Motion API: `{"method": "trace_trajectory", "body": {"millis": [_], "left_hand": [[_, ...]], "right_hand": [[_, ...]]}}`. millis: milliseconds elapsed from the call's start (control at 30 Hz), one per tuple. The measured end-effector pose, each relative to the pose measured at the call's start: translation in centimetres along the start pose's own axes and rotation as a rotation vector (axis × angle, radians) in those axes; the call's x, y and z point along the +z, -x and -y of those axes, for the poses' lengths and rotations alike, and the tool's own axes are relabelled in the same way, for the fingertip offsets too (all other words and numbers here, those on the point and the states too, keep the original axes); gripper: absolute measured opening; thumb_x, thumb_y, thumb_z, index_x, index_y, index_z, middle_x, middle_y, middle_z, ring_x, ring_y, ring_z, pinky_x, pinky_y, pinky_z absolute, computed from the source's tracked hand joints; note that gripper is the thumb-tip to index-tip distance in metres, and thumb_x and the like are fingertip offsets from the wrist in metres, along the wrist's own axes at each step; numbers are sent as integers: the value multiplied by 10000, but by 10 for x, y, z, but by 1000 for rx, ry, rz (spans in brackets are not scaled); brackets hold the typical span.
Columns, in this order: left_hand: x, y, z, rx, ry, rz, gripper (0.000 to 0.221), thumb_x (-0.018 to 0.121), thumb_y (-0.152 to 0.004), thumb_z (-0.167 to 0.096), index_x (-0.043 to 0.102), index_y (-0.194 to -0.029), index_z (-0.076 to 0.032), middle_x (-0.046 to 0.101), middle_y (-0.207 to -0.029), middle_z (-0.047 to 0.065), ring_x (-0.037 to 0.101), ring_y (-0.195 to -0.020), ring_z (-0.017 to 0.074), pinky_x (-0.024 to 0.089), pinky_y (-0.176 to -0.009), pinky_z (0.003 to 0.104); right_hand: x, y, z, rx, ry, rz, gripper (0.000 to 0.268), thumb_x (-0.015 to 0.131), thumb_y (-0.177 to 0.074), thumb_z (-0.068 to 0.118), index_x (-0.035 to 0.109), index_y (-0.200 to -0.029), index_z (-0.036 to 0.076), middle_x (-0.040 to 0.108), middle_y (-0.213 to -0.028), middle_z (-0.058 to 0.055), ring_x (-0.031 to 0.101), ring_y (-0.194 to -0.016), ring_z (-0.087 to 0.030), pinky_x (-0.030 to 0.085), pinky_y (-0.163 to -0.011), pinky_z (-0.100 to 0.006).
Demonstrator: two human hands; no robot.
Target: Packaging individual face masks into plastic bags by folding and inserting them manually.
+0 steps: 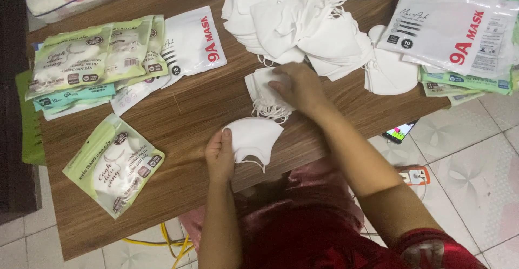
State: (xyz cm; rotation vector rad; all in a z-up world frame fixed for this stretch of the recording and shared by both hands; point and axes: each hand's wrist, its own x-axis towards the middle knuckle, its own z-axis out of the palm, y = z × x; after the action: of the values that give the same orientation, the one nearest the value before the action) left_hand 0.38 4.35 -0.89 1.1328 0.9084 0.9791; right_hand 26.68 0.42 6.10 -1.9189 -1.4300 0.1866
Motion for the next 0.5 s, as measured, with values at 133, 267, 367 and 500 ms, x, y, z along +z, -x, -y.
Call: {"method": "trace_trajectory", "body": {"millis": [133,267,367,500], "left_hand": [[2,-1,2,-32,26,-21,263,606,-1048,-251,749,-1138,-50,745,-848,100,659,-716,118,574,-656,256],[-2,-4,10,-14,-18,-15,271,600,-1053,-253,753,-1164,-58,762,-900,109,663,-770,122,588,-697,276],[-3,-4,14,-18,-34,-21,275,601,-1054,-258,756,-1159,-56,764,-914,114,661,-782,131,592,-712,293],[-1,-4,12,-4,-60,-26,290,614,-1049,-284,760,-1156,-58,765,-927,121,657,-801,135,592,-730,309]], "right_hand": [[-2,-16,-9,79,197,183,640,848,-817,253,629,-1380,38,648,-1325,-210,564,-1279,-432,495,-1029,-530],[-2,-18,-11,133,253,272,684,845,-818,337,622,-1397,50,661,-1304,-207,586,-1254,-418,502,-1017,-530],[-1,-16,-6,144,287,256,663,867,-793,357,661,-1349,61,677,-1267,-194,621,-1207,-394,534,-987,-502],[0,-18,-4,165,320,200,683,909,-730,401,690,-1301,95,656,-1209,-163,622,-1162,-364,557,-971,-471]]}}
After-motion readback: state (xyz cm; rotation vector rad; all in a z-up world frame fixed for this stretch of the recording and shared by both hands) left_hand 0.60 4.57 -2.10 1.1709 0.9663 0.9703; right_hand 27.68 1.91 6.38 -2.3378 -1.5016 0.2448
